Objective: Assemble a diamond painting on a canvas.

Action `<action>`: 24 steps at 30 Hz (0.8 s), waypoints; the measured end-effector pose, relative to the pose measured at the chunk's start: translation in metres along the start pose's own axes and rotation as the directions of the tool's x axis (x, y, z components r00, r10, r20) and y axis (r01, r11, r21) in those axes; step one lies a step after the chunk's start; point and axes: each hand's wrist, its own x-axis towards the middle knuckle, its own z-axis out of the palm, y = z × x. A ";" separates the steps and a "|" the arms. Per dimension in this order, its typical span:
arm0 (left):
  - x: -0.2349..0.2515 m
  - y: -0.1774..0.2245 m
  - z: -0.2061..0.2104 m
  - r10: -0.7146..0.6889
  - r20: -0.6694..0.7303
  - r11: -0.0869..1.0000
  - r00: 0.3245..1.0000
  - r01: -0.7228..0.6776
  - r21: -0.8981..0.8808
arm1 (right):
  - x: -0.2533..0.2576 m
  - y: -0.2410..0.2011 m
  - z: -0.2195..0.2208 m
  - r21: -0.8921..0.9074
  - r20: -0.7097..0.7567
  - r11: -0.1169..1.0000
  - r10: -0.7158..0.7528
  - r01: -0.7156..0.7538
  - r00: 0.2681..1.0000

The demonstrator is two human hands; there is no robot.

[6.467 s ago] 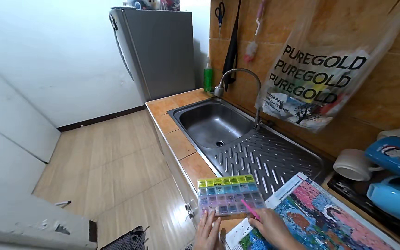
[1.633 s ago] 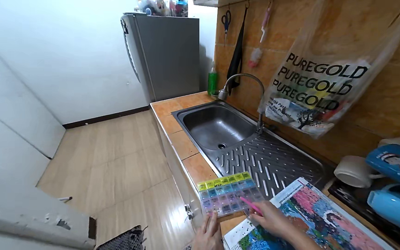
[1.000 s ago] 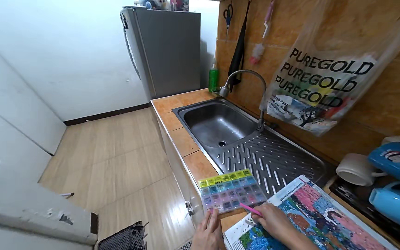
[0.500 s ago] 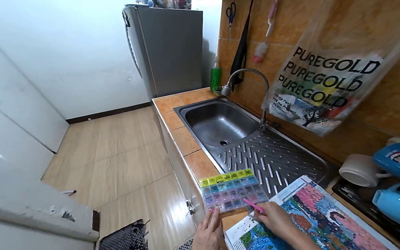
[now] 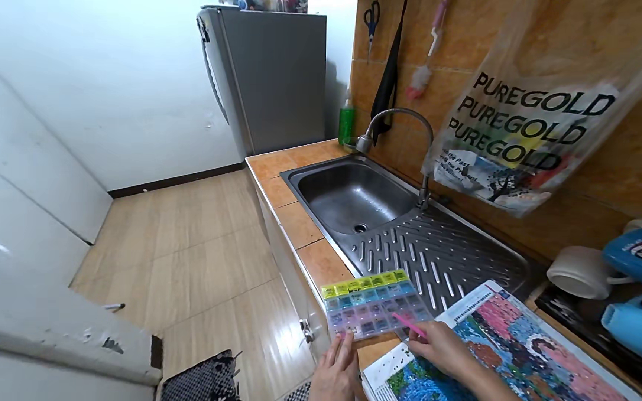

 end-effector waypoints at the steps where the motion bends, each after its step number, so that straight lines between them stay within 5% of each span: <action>1: 0.000 0.000 0.000 0.001 -0.001 1.000 1.000 -0.001 -0.002 | 0.000 0.001 0.000 0.026 -0.015 1.000 -0.003 0.004 1.000; 8: 0.000 0.000 0.001 -0.001 0.000 1.000 1.000 0.001 0.006 | -0.002 0.006 -0.003 0.150 -0.033 0.988 -0.024 0.029 0.999; 15: 0.000 -0.001 0.000 -0.001 0.008 1.000 1.000 0.001 -0.006 | -0.003 0.003 -0.006 0.092 0.012 0.996 -0.017 0.016 1.000; 20: 0.000 -0.001 0.000 0.003 0.001 1.000 1.000 -0.003 -0.003 | -0.006 -0.002 -0.005 0.139 -0.164 0.987 -0.062 0.085 0.985; 24: 0.000 -0.001 -0.001 0.006 0.011 1.000 1.000 -0.006 -0.005 | -0.008 -0.023 -0.011 -0.025 -0.120 0.998 -0.063 0.061 0.991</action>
